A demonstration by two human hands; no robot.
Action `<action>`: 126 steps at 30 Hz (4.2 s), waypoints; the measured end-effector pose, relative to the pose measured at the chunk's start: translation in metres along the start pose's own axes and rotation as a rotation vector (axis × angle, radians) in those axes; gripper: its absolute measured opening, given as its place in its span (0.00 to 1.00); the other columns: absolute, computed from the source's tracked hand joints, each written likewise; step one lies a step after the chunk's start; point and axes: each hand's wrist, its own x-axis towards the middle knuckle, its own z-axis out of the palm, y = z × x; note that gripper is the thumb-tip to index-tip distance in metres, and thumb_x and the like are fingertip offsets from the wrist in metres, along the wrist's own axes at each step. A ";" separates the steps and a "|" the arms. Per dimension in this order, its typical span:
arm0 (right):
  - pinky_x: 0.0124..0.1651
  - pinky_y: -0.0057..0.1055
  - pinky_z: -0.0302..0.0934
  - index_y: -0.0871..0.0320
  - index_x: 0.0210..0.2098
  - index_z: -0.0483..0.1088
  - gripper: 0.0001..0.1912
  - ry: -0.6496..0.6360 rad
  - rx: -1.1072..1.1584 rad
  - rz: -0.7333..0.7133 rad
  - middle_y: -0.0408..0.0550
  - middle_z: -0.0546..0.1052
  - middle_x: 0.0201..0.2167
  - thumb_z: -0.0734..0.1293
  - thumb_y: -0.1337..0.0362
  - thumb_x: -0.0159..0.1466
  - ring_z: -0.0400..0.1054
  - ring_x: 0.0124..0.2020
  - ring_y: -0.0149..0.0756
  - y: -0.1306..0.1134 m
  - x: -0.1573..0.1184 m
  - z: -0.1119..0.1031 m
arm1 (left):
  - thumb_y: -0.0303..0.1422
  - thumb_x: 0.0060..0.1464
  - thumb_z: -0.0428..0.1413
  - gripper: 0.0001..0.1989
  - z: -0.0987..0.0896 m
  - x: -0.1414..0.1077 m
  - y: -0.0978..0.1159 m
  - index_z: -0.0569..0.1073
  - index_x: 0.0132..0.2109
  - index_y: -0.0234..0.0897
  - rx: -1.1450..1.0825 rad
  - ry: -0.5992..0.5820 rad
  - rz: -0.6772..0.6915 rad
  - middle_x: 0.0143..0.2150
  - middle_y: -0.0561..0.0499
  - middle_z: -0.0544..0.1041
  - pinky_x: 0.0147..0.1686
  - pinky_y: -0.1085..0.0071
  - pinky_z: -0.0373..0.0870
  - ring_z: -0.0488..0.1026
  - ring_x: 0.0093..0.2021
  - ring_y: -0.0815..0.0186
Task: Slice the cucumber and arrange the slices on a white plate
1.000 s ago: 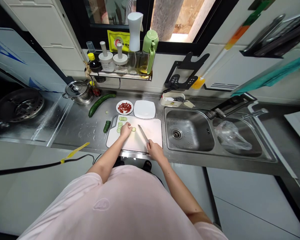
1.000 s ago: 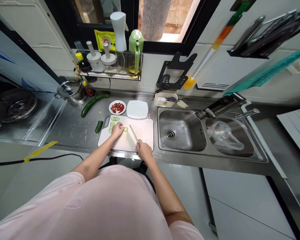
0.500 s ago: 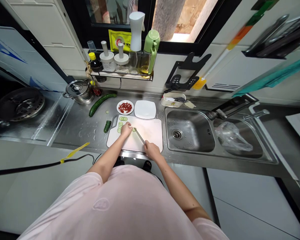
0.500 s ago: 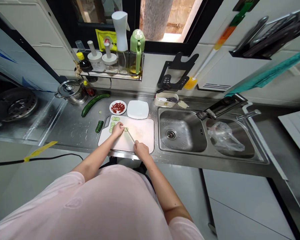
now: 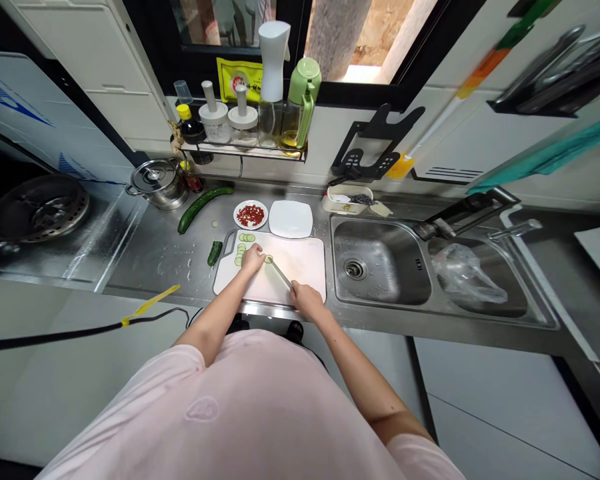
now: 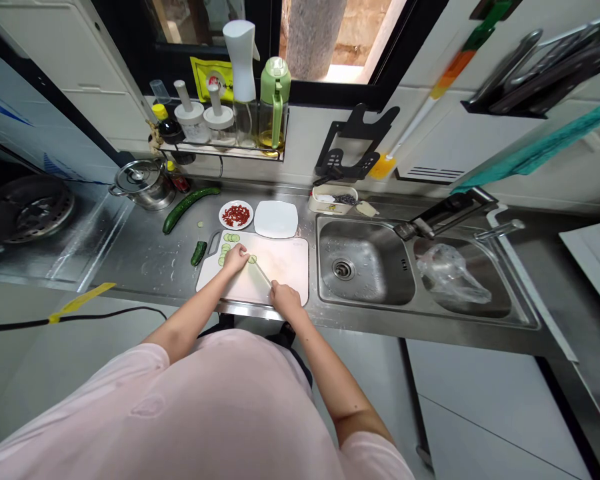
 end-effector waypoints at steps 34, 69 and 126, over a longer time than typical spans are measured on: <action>0.37 0.33 0.59 0.58 0.49 0.62 0.15 -0.105 0.006 -0.033 0.57 0.74 0.43 0.51 0.67 0.65 0.69 0.43 0.44 -0.007 0.017 -0.013 | 0.35 0.49 0.55 0.09 0.000 0.006 -0.003 0.68 0.40 0.42 0.021 -0.040 -0.011 0.33 0.53 0.75 0.33 0.73 0.59 0.71 0.36 0.64; 0.36 0.33 0.59 0.58 0.48 0.63 0.16 -0.147 -0.005 -0.019 0.58 0.74 0.43 0.52 0.66 0.65 0.70 0.43 0.45 -0.001 0.001 -0.022 | 0.34 0.49 0.54 0.10 -0.002 0.006 0.000 0.68 0.41 0.43 0.042 -0.060 -0.024 0.36 0.51 0.76 0.37 0.71 0.62 0.72 0.39 0.63; 0.38 0.33 0.60 0.58 0.48 0.63 0.15 -0.151 0.029 -0.004 0.57 0.73 0.44 0.53 0.66 0.65 0.70 0.43 0.43 -0.013 0.014 -0.029 | 0.35 0.50 0.56 0.09 -0.005 0.005 0.003 0.68 0.41 0.43 0.055 -0.070 -0.025 0.36 0.52 0.76 0.38 0.71 0.62 0.72 0.40 0.63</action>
